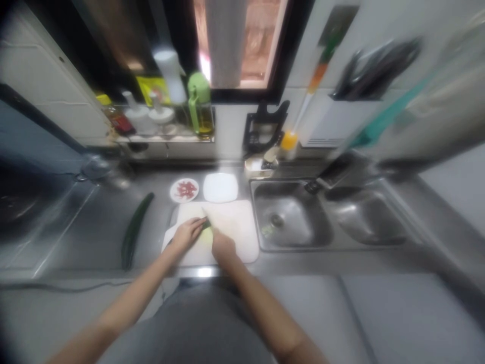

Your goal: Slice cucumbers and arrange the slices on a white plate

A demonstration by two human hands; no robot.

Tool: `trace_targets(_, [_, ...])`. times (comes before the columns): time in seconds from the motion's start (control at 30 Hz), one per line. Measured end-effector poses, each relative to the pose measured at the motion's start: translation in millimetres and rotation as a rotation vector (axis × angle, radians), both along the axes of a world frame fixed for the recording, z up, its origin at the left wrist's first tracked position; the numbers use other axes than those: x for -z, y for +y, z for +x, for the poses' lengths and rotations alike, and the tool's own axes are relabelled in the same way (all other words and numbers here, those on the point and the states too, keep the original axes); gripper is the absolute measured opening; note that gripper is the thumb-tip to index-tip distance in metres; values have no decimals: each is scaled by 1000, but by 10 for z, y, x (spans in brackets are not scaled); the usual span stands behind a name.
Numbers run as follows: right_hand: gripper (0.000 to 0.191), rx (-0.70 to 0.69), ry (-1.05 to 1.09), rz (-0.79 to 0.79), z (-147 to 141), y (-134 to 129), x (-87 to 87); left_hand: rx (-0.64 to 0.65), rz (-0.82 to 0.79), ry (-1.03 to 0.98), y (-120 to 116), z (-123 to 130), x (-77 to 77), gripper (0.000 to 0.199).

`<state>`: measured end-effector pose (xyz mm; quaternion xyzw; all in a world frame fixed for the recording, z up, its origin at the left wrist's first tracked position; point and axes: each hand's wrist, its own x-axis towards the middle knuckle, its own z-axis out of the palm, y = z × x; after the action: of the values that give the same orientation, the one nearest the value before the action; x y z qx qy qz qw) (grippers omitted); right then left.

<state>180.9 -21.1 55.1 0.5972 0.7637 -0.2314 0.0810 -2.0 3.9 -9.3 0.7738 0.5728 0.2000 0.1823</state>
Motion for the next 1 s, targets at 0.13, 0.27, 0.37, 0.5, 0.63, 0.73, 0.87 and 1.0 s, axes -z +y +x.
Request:
trace_targets(0.13, [34,-18,-32,-22,54,-45,7,12,3,-7,7,-9,-12,36])
trace_targets(0.27, [35,-34,-33,-10,60,-56,13,27,12,-18,7,-5,-14,36])
trace_targets(0.37, [37,-39,-38,5,44,-36,14,30,17,-17,10,-1,-19,36])
trace_targets(0.5, [37,-57,-41,13,34,-5,30,33,26,-16,19,-8,-15,36])
trace_targets(0.63, [35,-72,-43,21,31,25,59,47,38,-29,29,-20,0,36])
trace_targets(0.73, [35,-65,-41,16,14,65,71,47,37,-29,35,-24,17,36])
trace_targets(0.87, [35,-71,-16,21,-24,143,72,52,45,-30,44,-25,33,35])
trace_targets(1.0, [36,-71,4,29,-91,236,74,55,57,-23,49,-23,30,34])
